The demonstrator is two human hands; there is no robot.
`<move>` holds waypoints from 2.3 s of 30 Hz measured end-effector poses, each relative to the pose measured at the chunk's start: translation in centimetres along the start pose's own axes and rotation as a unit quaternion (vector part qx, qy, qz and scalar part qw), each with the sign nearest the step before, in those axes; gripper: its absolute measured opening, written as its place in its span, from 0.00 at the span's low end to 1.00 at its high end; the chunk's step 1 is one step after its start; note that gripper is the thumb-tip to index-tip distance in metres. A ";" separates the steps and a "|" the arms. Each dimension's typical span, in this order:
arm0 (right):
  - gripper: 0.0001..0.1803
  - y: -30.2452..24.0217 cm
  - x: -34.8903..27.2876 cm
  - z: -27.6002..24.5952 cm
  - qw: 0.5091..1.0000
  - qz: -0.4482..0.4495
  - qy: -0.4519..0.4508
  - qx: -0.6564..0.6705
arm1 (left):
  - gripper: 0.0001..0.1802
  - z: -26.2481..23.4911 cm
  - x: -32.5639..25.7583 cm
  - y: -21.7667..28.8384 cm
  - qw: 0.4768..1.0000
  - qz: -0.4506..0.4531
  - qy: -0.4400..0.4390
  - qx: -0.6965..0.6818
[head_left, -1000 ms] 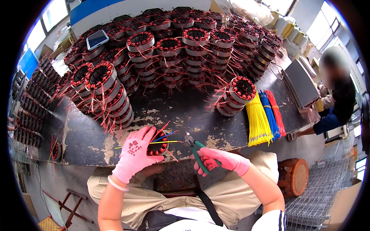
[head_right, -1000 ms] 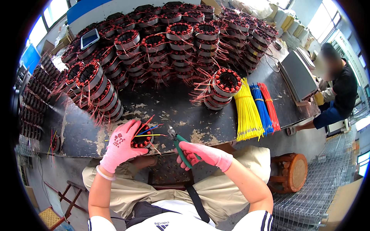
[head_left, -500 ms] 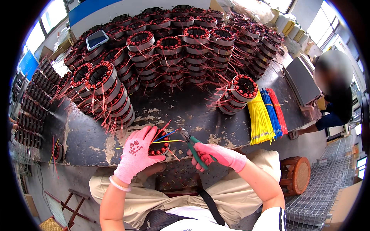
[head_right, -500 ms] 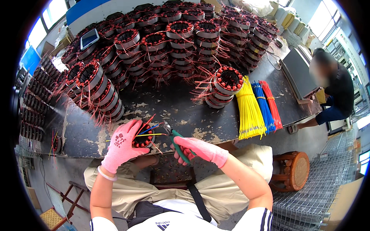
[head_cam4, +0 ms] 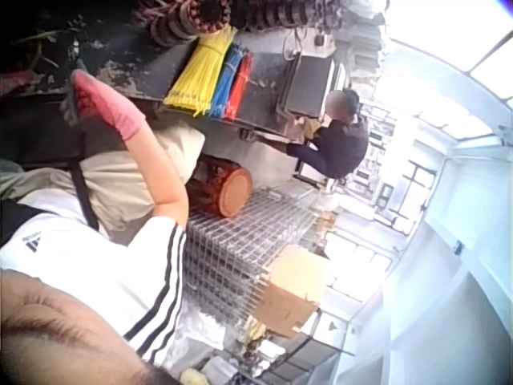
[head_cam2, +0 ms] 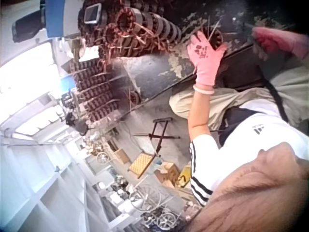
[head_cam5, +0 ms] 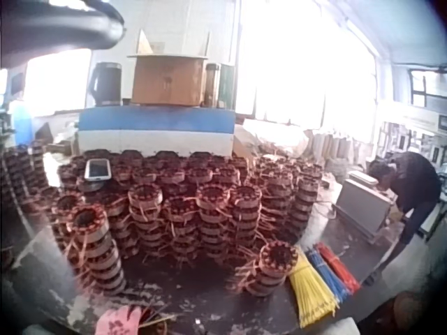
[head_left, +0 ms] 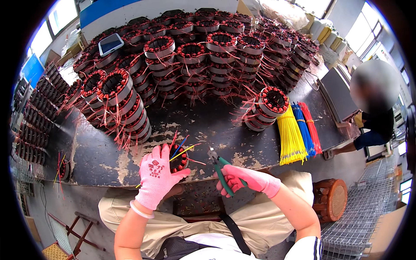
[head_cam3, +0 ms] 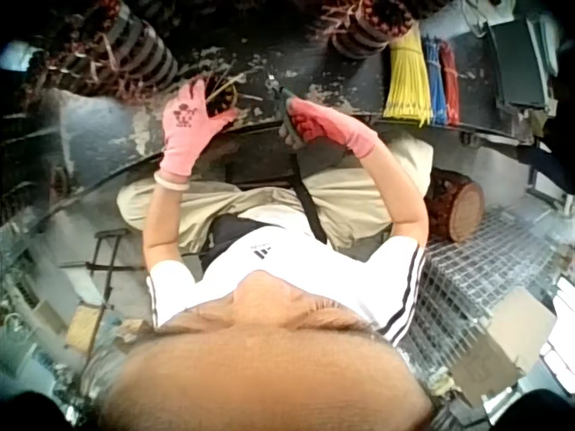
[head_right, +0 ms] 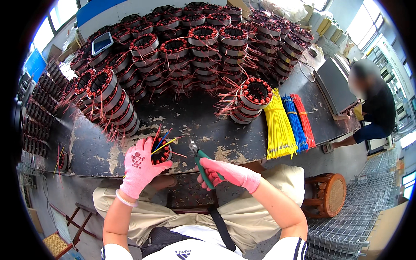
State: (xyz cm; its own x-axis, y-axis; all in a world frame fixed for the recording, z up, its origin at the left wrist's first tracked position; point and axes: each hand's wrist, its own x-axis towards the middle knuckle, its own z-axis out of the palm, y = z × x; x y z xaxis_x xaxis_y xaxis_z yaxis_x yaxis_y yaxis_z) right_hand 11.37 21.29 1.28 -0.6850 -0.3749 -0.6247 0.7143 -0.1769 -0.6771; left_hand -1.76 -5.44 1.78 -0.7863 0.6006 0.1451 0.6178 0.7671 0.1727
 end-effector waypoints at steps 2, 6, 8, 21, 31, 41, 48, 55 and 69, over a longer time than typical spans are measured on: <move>0.37 0.3 0.5 0.0 1.000 -0.001 -0.011 -0.025 | 0.53 -0.4 0.1 0.5 0.999 -0.030 -0.030 0.003; 0.38 -0.4 1.6 0.0 1.000 -0.006 -0.010 -0.024 | 0.53 -0.4 0.1 0.2 1.000 -0.008 -0.015 -0.002; 0.38 -0.8 1.8 0.1 1.000 -0.012 -0.005 -0.022 | 0.54 -0.3 0.1 0.1 1.000 -0.001 -0.009 0.003; 0.36 -1.8 3.1 0.8 0.993 -0.067 0.072 -0.062 | 0.51 0.3 -0.3 -1.7 0.998 0.055 0.023 -0.018; 0.37 -0.9 0.6 0.6 1.000 -0.014 0.012 0.002 | 0.49 -0.1 0.8 1.0 0.992 -0.083 -0.033 0.091; 0.39 -1.8 2.0 0.9 0.999 0.007 0.010 -0.037 | 0.49 -0.4 0.9 1.1 0.992 -0.081 -0.054 0.086; 0.35 -1.9 3.3 1.6 0.994 -0.049 0.084 -0.051 | 0.48 -0.3 0.7 1.0 0.991 -0.076 -0.052 0.099; 0.36 -2.7 3.4 1.4 0.920 -0.102 0.230 -0.302 | 0.49 -0.1 0.6 0.8 0.991 -0.083 -0.055 0.088; 0.38 -12.3 2.0 5.7 0.422 -0.055 0.471 -0.772 | 0.46 -1.0 -1.5 -1.4 0.996 -0.024 -0.057 0.060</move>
State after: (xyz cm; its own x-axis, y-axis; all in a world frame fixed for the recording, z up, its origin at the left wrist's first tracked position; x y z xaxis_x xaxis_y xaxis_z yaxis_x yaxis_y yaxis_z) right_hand 2.04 17.51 10.62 -0.9745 0.2163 0.0592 0.2242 0.9312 0.2875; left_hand -1.44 -7.62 2.29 -0.8147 0.5793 0.0262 0.5797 0.8128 0.0577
